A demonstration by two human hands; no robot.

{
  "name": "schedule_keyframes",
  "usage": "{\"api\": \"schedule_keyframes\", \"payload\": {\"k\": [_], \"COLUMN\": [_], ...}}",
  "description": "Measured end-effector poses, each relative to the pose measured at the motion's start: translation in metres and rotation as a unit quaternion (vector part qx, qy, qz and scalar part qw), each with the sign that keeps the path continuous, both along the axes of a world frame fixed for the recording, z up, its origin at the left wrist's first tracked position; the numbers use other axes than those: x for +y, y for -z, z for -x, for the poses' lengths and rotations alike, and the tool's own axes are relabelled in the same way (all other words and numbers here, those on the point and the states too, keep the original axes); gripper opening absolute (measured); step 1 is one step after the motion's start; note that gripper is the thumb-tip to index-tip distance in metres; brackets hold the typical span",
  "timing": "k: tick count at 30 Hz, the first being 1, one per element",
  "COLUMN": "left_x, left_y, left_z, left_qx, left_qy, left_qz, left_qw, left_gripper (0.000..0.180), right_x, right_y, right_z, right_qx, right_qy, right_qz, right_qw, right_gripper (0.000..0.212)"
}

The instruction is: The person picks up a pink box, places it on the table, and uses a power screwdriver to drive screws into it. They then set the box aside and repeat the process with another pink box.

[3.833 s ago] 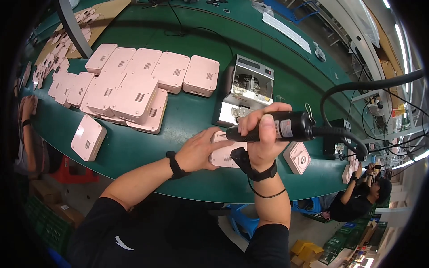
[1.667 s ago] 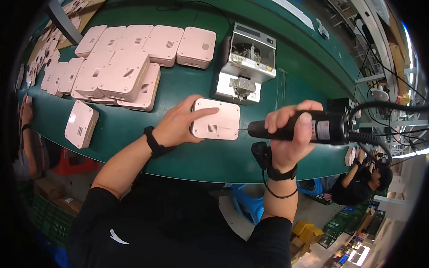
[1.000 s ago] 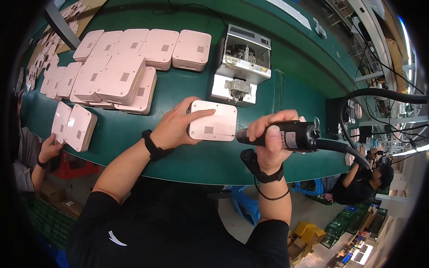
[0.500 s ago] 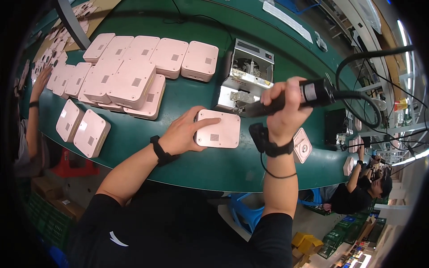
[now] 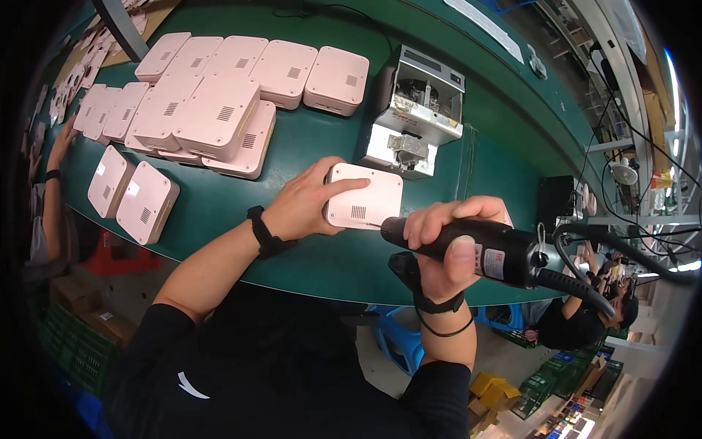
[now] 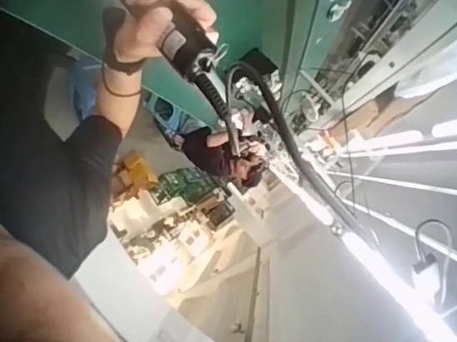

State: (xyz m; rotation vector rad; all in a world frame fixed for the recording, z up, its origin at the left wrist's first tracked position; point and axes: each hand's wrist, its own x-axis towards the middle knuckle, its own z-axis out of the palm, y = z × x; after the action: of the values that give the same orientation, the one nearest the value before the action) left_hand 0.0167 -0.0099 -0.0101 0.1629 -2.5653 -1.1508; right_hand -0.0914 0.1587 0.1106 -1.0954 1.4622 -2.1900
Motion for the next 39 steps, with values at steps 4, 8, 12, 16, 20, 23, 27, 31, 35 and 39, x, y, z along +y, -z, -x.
{"api": "schedule_keyframes", "payload": {"k": [4, 8, 12, 16, 20, 23, 27, 31, 35, 39], "left_x": [0.0, -0.001, -0.002, 0.0, -0.001, 0.002, 0.001, 0.001, 0.0, -0.001], "left_y": [0.001, -0.001, -0.002, -0.002, -0.003, -0.006, -0.008, -0.006, -0.003, -0.003], "left_z": [-0.001, -0.003, -0.002, -0.001, 0.002, 0.0, -0.001, 0.0, 0.0, 0.0], "left_qx": [-0.005, -0.014, -0.013, -0.017, -0.024, -0.035, -0.044, -0.033, -0.029, -0.028], "left_qy": [-0.005, -0.005, -0.002, -0.003, -0.007, -0.002, -0.007, -0.007, -0.009, -0.002], "left_qz": [0.002, -0.002, -0.006, -0.01, -0.003, -0.003, -0.005, -0.003, -0.006, -0.022], "left_qw": [1.0, 1.0, 1.0, 1.0, 1.0, 0.999, 0.999, 0.999, 1.0, 0.999], "left_gripper": [0.079, 0.078, 0.078, 0.078, 0.078, 0.078, 0.08, 0.081, 0.081, 0.081], "right_x": [-0.001, -0.004, -0.005, -0.007, -0.014, -0.027, -0.046, -0.046, -0.033, -0.03], "right_y": [0.011, 0.014, 0.015, 0.011, -0.007, -0.018, -0.014, -0.012, -0.015, -0.017], "right_z": [-0.006, -0.012, -0.013, -0.01, 0.013, 0.046, 0.068, 0.068, 0.038, -0.006], "right_qx": [0.0, 0.002, 0.001, 0.018, 0.024, 0.029, 0.056, 0.044, -0.035, -0.021], "right_qy": [0.001, -0.005, -0.005, -0.014, 0.014, 0.068, 0.135, 0.125, 0.029, -0.058], "right_qz": [-0.012, -0.018, -0.019, -0.03, 0.048, 0.072, 0.043, 0.014, 0.022, 0.035], "right_qw": [1.0, 1.0, 1.0, 0.999, 0.998, 0.995, 0.988, 0.991, 0.999, 0.997], "right_gripper": [0.043, 0.045, 0.049, 0.048, 0.037, 0.027, 0.025, 0.025, 0.029, 0.039]}}
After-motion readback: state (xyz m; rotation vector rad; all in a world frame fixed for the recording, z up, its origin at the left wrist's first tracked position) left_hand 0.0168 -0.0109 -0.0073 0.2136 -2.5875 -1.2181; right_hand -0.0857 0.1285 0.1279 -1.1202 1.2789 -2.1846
